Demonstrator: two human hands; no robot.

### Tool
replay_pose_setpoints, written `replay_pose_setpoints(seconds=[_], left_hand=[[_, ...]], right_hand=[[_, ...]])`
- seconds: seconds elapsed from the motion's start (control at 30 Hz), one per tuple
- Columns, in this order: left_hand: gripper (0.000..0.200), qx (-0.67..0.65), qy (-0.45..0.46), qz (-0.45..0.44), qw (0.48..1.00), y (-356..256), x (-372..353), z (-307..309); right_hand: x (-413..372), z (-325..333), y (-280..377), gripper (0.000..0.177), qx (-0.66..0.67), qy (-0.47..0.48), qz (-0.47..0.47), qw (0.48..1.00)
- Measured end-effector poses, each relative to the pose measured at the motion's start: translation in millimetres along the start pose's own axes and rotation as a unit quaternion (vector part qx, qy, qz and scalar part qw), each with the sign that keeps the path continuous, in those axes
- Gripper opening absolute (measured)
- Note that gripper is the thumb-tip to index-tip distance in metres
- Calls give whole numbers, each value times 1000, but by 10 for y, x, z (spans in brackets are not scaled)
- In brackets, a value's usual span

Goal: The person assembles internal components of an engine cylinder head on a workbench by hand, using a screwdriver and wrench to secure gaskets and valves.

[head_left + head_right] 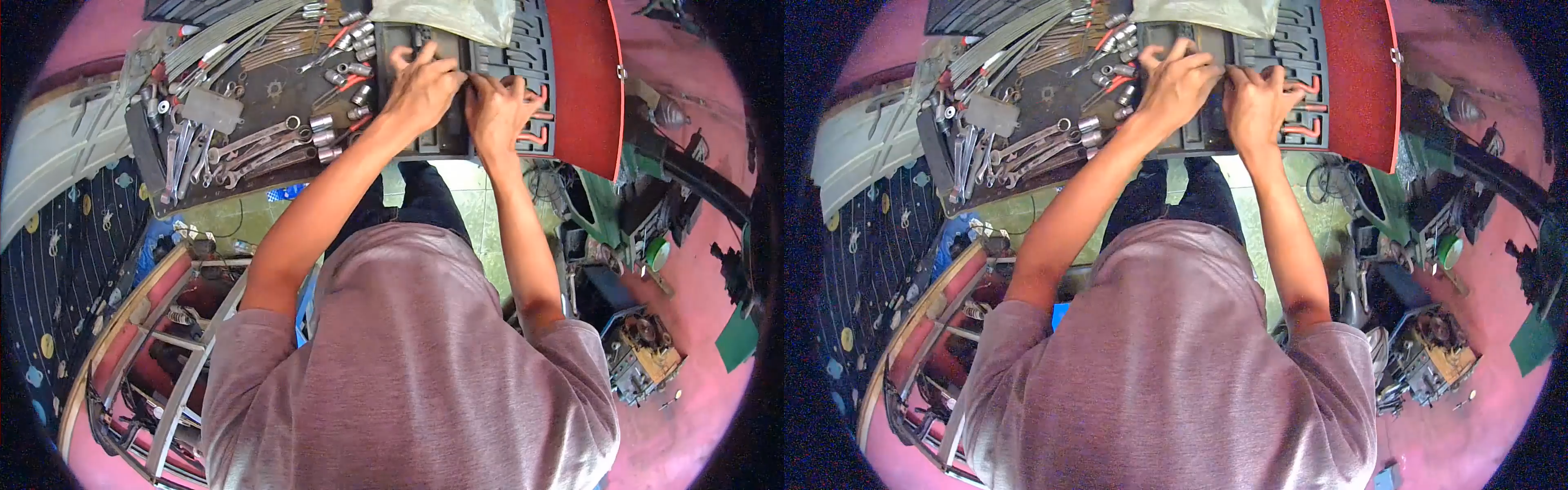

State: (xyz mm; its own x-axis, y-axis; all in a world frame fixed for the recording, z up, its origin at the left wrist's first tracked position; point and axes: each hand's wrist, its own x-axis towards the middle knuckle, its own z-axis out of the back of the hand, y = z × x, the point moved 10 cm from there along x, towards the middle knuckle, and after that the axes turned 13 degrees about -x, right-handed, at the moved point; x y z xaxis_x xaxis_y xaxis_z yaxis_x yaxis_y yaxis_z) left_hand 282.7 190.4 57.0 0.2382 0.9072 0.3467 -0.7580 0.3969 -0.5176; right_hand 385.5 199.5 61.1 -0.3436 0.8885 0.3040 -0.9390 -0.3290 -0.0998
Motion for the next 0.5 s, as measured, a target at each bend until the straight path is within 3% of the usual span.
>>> replay_pose_setpoints(seconds=[0.27,0.5], left_hand=[[13,-6,-62,82,995,492,-686,731],[16,8,-4,181,983,699,-1386,804]], right_hand=[[28,-5,950,26,60,50,148,986],[-335,21,1539,23,118,71,279,950]])
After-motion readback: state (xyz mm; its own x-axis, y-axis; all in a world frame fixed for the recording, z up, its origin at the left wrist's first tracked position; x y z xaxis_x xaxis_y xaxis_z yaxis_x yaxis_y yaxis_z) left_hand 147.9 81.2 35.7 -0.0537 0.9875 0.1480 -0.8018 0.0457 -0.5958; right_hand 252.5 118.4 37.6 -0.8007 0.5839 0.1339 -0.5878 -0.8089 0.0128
